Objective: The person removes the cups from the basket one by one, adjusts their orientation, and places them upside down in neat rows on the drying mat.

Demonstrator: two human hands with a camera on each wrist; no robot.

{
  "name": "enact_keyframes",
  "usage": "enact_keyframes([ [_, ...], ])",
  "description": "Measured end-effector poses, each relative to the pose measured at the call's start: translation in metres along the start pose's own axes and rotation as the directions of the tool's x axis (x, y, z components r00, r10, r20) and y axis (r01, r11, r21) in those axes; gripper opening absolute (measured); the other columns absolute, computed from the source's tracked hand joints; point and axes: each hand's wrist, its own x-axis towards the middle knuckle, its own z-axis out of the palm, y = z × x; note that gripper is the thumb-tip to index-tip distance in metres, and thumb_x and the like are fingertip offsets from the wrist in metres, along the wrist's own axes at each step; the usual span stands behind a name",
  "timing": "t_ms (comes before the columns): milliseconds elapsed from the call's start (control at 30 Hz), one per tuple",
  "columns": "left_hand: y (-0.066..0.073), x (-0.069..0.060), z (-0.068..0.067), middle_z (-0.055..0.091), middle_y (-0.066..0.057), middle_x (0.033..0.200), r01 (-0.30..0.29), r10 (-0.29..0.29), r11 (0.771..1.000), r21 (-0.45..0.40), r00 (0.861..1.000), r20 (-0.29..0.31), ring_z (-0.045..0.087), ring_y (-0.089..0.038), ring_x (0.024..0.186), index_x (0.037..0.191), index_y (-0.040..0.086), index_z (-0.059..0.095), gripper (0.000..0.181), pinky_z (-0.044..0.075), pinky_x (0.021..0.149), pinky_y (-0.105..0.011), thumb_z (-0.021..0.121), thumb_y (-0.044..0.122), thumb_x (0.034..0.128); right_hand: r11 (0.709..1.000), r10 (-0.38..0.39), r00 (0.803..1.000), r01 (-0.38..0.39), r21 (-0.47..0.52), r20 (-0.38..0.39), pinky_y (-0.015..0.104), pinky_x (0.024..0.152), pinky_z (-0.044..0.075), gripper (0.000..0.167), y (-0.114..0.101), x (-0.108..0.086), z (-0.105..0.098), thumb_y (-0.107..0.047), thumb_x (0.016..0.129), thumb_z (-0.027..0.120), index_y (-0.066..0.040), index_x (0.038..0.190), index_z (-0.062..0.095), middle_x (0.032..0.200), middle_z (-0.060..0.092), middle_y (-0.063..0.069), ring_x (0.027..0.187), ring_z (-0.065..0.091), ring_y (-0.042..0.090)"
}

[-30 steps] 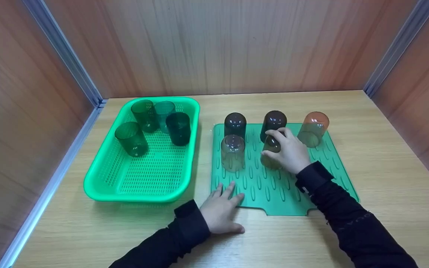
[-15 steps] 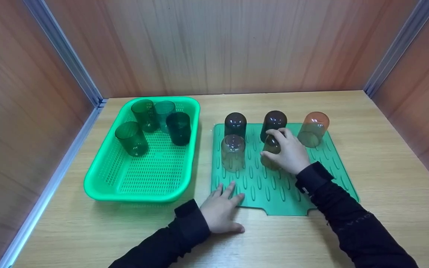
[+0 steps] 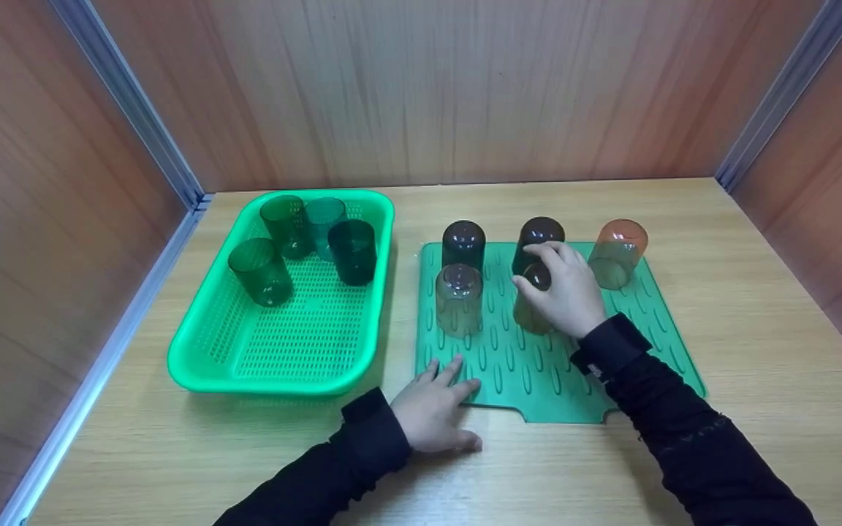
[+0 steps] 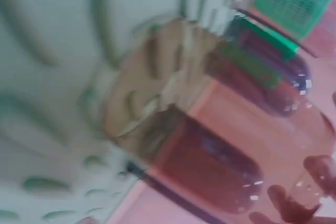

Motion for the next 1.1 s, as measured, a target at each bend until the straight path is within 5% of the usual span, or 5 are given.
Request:
enact_keyframes([
  [367, 0.002, -0.008, -0.031, 0.038, -0.017, 0.146, -0.095, 0.052, 0.977, -0.191, 0.975, -0.217, 0.036, -0.034, 0.134, 0.137, 0.012, 0.049, 0.062, 0.036, 0.104, -0.047, 0.071, 0.035, 0.0834, 0.987, -0.148, 0.989, 0.147, 0.072, 0.003, 0.047, 0.093, 0.041, 0.042, -0.044, -0.006, -0.003, -0.028, 0.088, 0.066, -0.009, 0.125, 0.058, 0.118, 0.057, 0.012, 0.114, 0.049, 0.03],
  [467, 0.003, -0.013, -0.049, 0.052, -0.011, 0.136, -0.189, 0.093, 0.958, -0.218, 0.918, -0.385, 0.048, -0.023, 0.125, 0.13, 0.01, 0.055, 0.049, 0.042, 0.1, -0.039, 0.068, 0.028, 0.0865, 0.98, -0.172, 0.985, 0.171, 0.098, 0.007, 0.045, 0.092, 0.042, 0.042, -0.052, -0.007, 0.001, -0.027, 0.088, 0.067, -0.009, 0.125, 0.058, 0.117, 0.059, 0.011, 0.113, 0.05, 0.028],
  [733, -0.009, -0.023, -0.096, 0.064, -0.004, 0.116, -0.212, 0.024, 0.963, -0.167, 0.684, -0.729, 0.057, -0.016, 0.112, 0.118, 0.008, 0.062, 0.032, 0.044, 0.096, -0.033, 0.066, 0.019, 0.0883, 0.965, -0.213, 0.977, 0.207, 0.162, 0.018, 0.041, 0.096, 0.042, 0.042, -0.08, -0.008, 0.017, -0.026, 0.088, 0.067, -0.011, 0.125, 0.057, 0.122, 0.059, 0.006, 0.116, 0.051, 0.023],
  [967, -0.029, -0.018, -0.117, 0.057, -0.013, 0.129, -0.12, -0.004, 0.989, -0.091, 0.586, -0.81, 0.051, -0.027, 0.121, 0.124, 0.005, 0.059, 0.039, 0.042, 0.099, -0.041, 0.067, 0.019, 0.0875, 0.957, -0.197, 0.98, 0.184, 0.225, 0.038, 0.036, 0.094, 0.044, 0.046, -0.109, -0.007, 0.036, -0.03, 0.089, 0.065, -0.008, 0.128, 0.055, 0.123, 0.059, 0.007, 0.112, 0.053, 0.019],
  [1100, -0.043, -0.012, -0.125, 0.046, -0.016, 0.141, -0.06, -0.003, 0.997, -0.047, 0.584, -0.812, 0.039, -0.035, 0.131, 0.133, 0.005, 0.052, 0.05, 0.032, 0.107, -0.046, 0.067, 0.021, 0.0871, 0.957, -0.165, 0.981, 0.134, 0.259, 0.103, 0.036, 0.095, 0.044, 0.052, -0.125, -0.007, 0.048, -0.036, 0.091, 0.062, -0.007, 0.133, 0.05, 0.125, 0.057, 0.009, 0.115, 0.054, 0.021],
])
